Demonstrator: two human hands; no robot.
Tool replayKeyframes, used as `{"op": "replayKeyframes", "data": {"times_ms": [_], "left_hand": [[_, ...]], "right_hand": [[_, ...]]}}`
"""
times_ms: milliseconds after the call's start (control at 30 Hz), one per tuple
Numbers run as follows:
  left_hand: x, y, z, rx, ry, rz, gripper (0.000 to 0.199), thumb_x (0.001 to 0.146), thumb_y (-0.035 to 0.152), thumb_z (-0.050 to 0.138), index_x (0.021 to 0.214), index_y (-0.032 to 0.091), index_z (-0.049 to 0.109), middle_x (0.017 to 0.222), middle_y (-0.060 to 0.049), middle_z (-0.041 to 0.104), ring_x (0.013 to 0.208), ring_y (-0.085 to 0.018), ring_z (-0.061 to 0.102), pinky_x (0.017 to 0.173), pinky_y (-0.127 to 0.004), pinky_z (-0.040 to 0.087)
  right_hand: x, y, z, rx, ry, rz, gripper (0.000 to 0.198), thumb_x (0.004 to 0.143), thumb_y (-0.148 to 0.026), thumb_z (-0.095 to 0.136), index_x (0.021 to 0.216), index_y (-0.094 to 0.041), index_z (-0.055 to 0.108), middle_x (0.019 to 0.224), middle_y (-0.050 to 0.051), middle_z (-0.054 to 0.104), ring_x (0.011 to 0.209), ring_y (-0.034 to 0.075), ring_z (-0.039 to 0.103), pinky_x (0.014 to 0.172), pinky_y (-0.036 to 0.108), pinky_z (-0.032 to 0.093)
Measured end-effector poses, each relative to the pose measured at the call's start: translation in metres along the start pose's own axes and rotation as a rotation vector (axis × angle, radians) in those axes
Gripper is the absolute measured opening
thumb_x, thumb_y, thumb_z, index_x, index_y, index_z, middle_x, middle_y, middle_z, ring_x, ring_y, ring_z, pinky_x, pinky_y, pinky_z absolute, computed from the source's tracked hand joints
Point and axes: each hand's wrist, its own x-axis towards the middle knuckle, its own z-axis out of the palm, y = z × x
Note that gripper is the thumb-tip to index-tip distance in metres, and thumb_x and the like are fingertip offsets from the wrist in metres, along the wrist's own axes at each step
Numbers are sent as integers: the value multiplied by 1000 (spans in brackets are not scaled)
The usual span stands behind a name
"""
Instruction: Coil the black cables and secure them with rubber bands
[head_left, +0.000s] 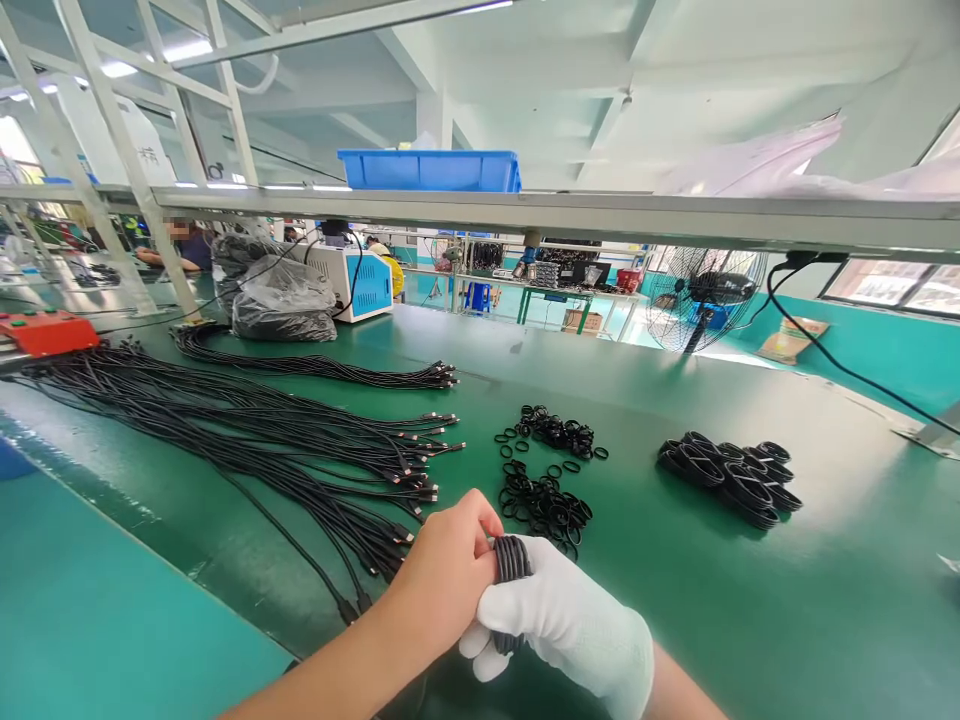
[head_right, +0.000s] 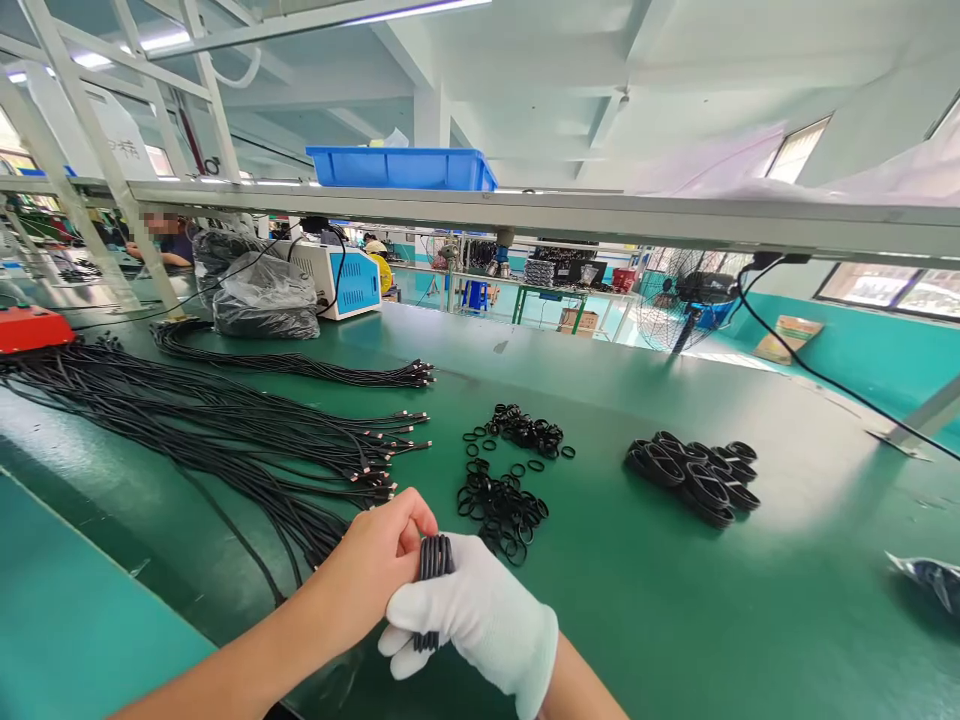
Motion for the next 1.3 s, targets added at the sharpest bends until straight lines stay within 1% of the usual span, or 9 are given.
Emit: {"op": "replayKeyframes", "data": {"times_ms": [133,300,433,533,700,967,1100,1200,1300], "left_hand": [[-2,4,-2,157,65,42,6,71,19,50,67,22,47,55,7,51,51,-11,43,49,-21,30],[-6,2,-7,134,85,249,23,69,7,47,81,24,57,87,4,55,62,-9,53,57,-20,40],[-8,-9,-3,173,182,437,31,69,-1,41,78,21,60,76,3,57,66,-9,56,61,-18,42],[-8,-18,3,220,286,527,32,69,-2,40,78,20,61,71,3,59,63,-9,58,59,-18,43],[-5,-28,3,224,363,581,31,68,-2,41,76,20,62,66,4,59,59,-9,58,55,-17,44],[0,-32,5,154,320,745,37,73,-2,38,84,19,66,69,0,58,58,-9,58,54,-17,44],[5,-33,4,167,308,692,33,77,2,40,85,21,67,71,-1,61,64,-12,59,57,-21,46],[4,-34,-2,145,239,523,34,77,8,46,101,25,63,98,-3,63,88,-17,60,77,-28,50],[-5,-37,-3,59,233,324,18,79,18,50,90,26,63,114,-5,57,107,-22,54,90,-37,46]], "right_hand": [[2,0,-1,-44,13,-19,31,54,-25,72,78,-6,65,63,9,65,53,18,62,57,33,50],[2,-5,0,-51,23,11,23,57,-20,67,76,-8,65,62,7,65,52,17,62,55,30,50],[4,-2,1,-104,-14,53,11,54,-13,67,62,-10,62,55,1,60,48,13,60,49,22,48],[8,4,-1,-97,-7,13,19,46,-11,72,55,-12,55,51,-3,54,46,12,57,40,18,43],[12,6,-2,-111,-9,12,28,44,-11,74,66,-14,58,57,-5,54,50,10,56,46,20,45],[7,-1,4,-146,-9,41,20,48,-15,72,60,-13,56,53,-5,50,52,11,56,46,20,44],[9,3,2,-160,29,90,11,54,-17,66,62,-10,61,54,0,57,47,11,57,45,21,46],[10,4,-5,2,59,22,20,59,-23,65,74,-10,62,57,2,59,49,13,57,45,24,48],[11,3,-12,131,101,-51,28,61,-29,70,80,-11,60,61,2,58,56,13,57,46,24,47]]}}
